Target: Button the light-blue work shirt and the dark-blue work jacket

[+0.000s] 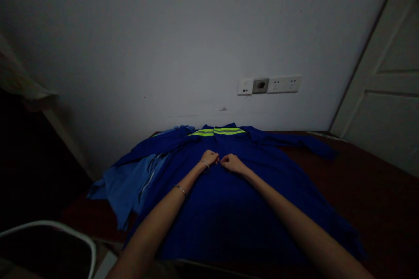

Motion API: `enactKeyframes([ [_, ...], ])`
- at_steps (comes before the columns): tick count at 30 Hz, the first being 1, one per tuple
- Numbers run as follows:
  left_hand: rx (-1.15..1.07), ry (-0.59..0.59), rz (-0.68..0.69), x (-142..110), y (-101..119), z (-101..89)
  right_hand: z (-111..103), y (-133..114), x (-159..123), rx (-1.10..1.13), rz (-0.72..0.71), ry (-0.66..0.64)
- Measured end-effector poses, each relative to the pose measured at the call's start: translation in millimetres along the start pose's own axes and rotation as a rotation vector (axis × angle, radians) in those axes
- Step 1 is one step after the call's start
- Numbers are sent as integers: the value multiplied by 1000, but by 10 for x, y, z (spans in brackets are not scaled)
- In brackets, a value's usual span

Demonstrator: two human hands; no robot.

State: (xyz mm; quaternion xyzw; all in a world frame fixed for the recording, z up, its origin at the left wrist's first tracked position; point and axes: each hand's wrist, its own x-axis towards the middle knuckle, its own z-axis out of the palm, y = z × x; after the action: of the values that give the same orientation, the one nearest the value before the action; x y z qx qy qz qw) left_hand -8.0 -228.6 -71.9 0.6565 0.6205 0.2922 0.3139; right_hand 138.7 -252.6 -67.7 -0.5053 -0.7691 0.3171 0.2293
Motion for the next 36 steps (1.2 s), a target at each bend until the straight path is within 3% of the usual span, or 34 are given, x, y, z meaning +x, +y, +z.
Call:
enactKeyframes([
  [7,6,227,-10,-232,21,76,75,40,-187,-180,-166,173],
  [14,-28,226,-19,-443,52,47,112,110,-216,-196,-243,192],
  [17,-47,176,-79,-499,43,-11,127,109,-235,-189,-267,201],
  [24,-105,-70,-175,-611,49,-162,125,94,-239,-85,-275,165],
  [31,-146,-208,-142,-694,83,-194,84,108,-218,58,-235,147],
  [36,-163,-229,-149,-672,63,-194,99,118,-200,107,-229,151],
])
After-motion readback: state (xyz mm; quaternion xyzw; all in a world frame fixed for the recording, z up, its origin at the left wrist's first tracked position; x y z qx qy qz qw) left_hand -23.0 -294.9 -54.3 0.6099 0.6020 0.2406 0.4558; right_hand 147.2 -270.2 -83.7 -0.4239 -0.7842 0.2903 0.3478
